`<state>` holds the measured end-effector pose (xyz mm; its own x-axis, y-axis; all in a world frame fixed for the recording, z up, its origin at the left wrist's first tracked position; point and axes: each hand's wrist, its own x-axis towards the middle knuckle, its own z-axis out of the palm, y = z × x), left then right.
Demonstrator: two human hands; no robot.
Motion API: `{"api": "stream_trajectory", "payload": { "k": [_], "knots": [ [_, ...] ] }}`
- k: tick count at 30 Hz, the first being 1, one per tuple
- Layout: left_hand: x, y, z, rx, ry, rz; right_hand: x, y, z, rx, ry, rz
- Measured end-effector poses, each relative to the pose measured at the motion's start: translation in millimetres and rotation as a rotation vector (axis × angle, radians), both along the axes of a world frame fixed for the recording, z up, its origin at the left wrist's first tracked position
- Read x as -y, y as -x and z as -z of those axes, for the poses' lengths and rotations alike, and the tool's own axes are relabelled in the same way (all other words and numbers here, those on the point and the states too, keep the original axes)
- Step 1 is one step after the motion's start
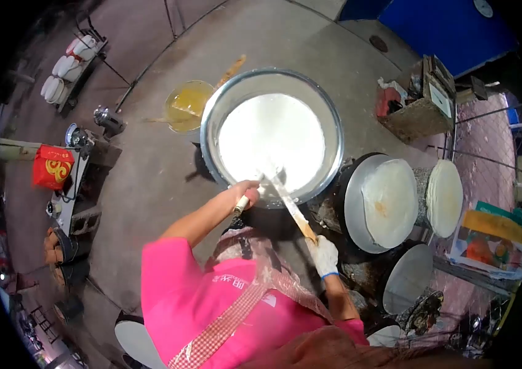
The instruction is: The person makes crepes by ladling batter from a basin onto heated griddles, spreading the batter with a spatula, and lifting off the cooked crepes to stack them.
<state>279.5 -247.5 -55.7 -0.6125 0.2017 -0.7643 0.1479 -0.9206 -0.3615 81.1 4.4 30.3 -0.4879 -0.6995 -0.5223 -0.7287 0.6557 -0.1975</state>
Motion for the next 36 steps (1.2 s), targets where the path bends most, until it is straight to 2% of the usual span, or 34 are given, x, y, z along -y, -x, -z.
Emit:
{"api": "stream_trajectory", "payload": {
  "k": [2, 4, 6, 8, 10, 12, 14, 16, 17, 18, 19, 20, 21, 22, 23, 24, 25, 26, 28, 29, 30, 31, 32, 33, 34, 35, 36],
  "knots": [
    [-2.6, -0.3, -95.2, -0.011, 0.325, 0.039, -13.7, -10.4, -17.0, -0.073, 0.124, 0.069],
    [13.0, -9.3, -153.2, -0.212, 0.157, -0.078, -1.9, -15.4, -47.5, -0.099, 0.296, 0.105],
    [16.1, -10.2, -239.5, -0.204, 0.562, -0.041, 14.7, -6.6, -71.4, -0.163, 0.607, 0.060],
    [14.2, -17.1, -298.8, -0.260, 0.822, -0.065, 35.6, 10.5, -82.1, -0.335, 0.860, 0.018],
    [7.3, -21.2, -362.4, -0.226, 1.041, -0.034, 56.2, 25.7, -123.6, -0.210, 1.045, 0.064],
    [23.2, -30.8, -398.4, -0.255, 1.348, 0.084, 73.3, 39.3, -156.4, -0.147, 1.277, 0.109],
    [23.6, -36.1, -429.5, -0.186, 1.717, 0.152, 77.0, 40.8, -171.8, -0.073, 1.316, 0.215],
    [30.5, -38.2, -419.0, -0.079, 1.822, 0.159, 88.4, 40.8, -140.6, 0.368, 1.483, 0.213],
    [39.7, -41.6, -394.5, -0.112, 1.817, 0.181, 89.1, 40.6, -110.3, 0.481, 1.396, 0.229],
    [50.7, -45.5, -357.0, -0.201, 1.755, 0.189, 90.1, 37.9, -70.9, 0.749, 1.371, 0.259],
    [49.1, -44.7, -325.3, -0.159, 1.518, 0.186, 82.8, 30.2, -48.1, 0.785, 1.061, 0.337],
    [52.1, -48.0, -292.9, -0.104, 1.238, 0.288, 71.2, 23.0, -25.8, 0.754, 0.957, 0.316],
    [58.0, -42.3, -258.5, -0.193, 0.949, 0.195, 53.8, 12.7, -25.8, 0.752, 0.784, 0.448],
    [61.8, -36.8, -248.4, -0.150, 0.564, 0.156, 35.5, 4.4, -27.3, 0.753, 0.607, 0.577],
    [55.4, -32.8, -238.5, -0.094, 0.477, 0.159, 12.6, 3.9, -13.9, 0.610, 0.680, 0.503],
    [45.9, -32.3, -241.1, -0.090, 0.443, 0.192, -6.2, 7.5, -3.5, 0.455, 0.748, 0.424],
    [39.2, -32.2, -251.3, -0.146, 0.569, 0.231, -23.1, 3.6, -45.7, 0.421, 0.747, 0.444],
    [27.8, -30.2, -259.9, -0.209, 0.687, 0.271, -40.1, 7.9, -57.4, 0.424, 0.764, 0.471],
    [-12.2, -16.9, -263.4, -0.226, 1.137, 0.407, -66.4, 16.6, -55.0, 0.488, 0.937, 0.485],
    [-35.7, -5.3, -259.0, -0.155, 1.184, 0.385, -74.3, 15.4, -50.1, 0.544, 1.012, 0.484],
    [-44.2, 0.4, -234.9, -0.267, 1.106, 0.396, -84.4, 11.9, -56.6, 0.624, 0.948, 0.544],
    [-53.9, 5.9, -218.8, -0.334, 0.823, 0.386, -96.5, 12.0, -32.5, 0.597, 0.994, 0.504],
    [-74.0, 20.1, -211.8, -0.377, 0.559, 0.357, -113.8, 14.9, -1.7, 0.620, 0.921, 0.486],
    [-94.3, 34.5, -204.4, -0.383, 0.297, 0.339, -140.2, 10.0, 6.4, 0.674, 0.746, 0.602],
    [-122.9, 48.7, -208.7, -0.362, 0.066, 0.293, -172.8, 3.1, 37.7, 0.390, 0.793, 0.501],
    [-151.3, 61.2, -197.3, -0.278, 0.065, 0.280, -211.3, -5.1, 38.7, 0.462, 0.731, 0.572],
    [-180.0, 72.9, -186.5, -0.195, 0.067, 0.266, -259.6, -10.4, 47.9, 0.327, 0.763, 0.507]
  ]
}}
